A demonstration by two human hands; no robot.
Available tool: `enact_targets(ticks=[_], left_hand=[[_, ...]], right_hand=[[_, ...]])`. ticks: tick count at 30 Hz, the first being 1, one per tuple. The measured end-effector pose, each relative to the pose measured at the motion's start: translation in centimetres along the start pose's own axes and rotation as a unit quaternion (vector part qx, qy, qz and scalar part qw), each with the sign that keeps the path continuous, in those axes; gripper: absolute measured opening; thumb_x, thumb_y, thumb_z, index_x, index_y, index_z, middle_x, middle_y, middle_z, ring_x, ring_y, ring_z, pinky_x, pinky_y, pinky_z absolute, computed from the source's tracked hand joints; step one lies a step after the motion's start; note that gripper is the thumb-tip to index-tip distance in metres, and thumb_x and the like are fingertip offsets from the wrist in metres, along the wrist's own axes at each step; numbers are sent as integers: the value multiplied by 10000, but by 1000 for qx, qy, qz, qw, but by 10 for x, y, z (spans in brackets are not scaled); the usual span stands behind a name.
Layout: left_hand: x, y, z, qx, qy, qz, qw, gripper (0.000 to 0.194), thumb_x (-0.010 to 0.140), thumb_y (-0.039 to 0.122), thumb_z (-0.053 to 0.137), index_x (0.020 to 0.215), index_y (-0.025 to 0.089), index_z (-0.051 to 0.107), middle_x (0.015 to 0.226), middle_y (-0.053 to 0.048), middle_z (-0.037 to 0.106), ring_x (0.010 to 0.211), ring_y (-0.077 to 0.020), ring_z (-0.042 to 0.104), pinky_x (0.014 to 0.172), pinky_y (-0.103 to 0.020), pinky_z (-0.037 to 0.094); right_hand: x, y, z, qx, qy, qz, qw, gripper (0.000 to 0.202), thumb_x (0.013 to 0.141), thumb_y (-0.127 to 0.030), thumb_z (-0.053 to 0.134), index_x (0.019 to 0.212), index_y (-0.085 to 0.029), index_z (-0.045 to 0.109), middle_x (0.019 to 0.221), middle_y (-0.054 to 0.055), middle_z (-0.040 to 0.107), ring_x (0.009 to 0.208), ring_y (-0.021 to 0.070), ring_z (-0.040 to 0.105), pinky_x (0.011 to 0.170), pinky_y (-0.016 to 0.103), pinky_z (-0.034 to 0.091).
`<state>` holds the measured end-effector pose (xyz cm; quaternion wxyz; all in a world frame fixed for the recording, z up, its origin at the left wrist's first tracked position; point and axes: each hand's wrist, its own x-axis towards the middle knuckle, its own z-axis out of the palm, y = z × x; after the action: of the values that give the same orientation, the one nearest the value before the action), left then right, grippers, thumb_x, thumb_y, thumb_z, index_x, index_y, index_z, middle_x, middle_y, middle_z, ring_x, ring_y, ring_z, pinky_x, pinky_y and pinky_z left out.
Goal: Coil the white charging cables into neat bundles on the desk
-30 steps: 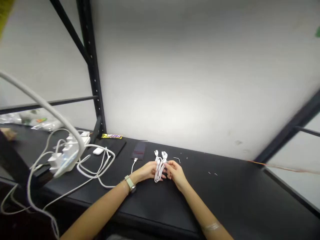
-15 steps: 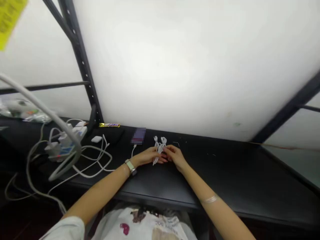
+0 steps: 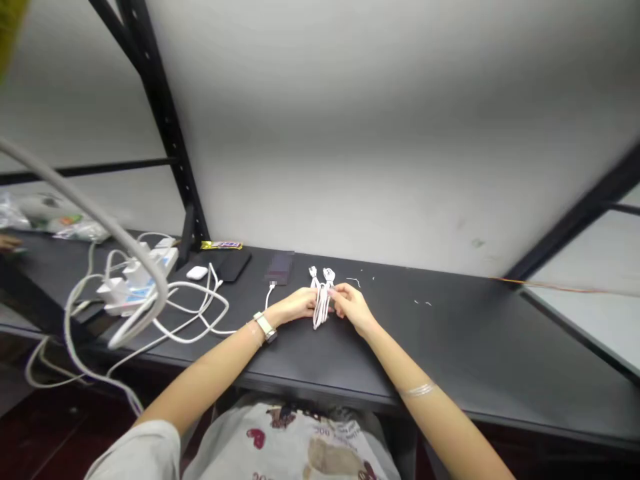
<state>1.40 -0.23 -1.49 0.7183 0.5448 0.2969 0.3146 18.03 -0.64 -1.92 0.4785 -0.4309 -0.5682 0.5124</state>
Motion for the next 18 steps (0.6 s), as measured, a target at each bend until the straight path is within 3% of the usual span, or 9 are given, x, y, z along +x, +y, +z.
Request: enact_targets(ticks=[3,8,12,15,18], left_hand=[[1,-2,0,57,13,24,998,258,878,311,544,1060,132,576,993,-56,619,827,-154,610,733,-345,522],[0,3,-1,134,44,82,987,125,780,200,626,871,120,654,711,8,593,621,-97,528,591,-215,432],[-2,8,-3,174,65,115,976,93,717,191,650,766,115,671,683,3,599,644,-117,528,570,-196,397],[-4,9,-4,191,83,124,970,132,712,222,659,785,113,672,705,-9,619,670,-131,550,569,-192,409],[-6,5,-5,193,106,120,968,247,715,242,662,924,112,641,777,-34,648,648,-133,583,534,-194,434]], right_hand=[[1,3,-1,1,-7,1,1000,208,838,-318,634,795,-141,533,468,-110,466,321,31,402,315,138,320],[3,6,-4,3,-17,10,1000,181,856,-297,612,820,-137,535,502,-97,497,348,35,441,331,136,353],[4,7,-5,3,-23,20,1000,155,882,-275,586,848,-128,550,541,-86,512,377,39,471,342,136,373],[5,9,-5,3,-18,22,1000,149,895,-266,572,857,-123,555,559,-82,514,388,37,476,346,134,376],[5,10,-4,0,-16,22,1000,148,897,-260,573,847,-121,557,549,-88,501,369,29,447,337,130,359]])
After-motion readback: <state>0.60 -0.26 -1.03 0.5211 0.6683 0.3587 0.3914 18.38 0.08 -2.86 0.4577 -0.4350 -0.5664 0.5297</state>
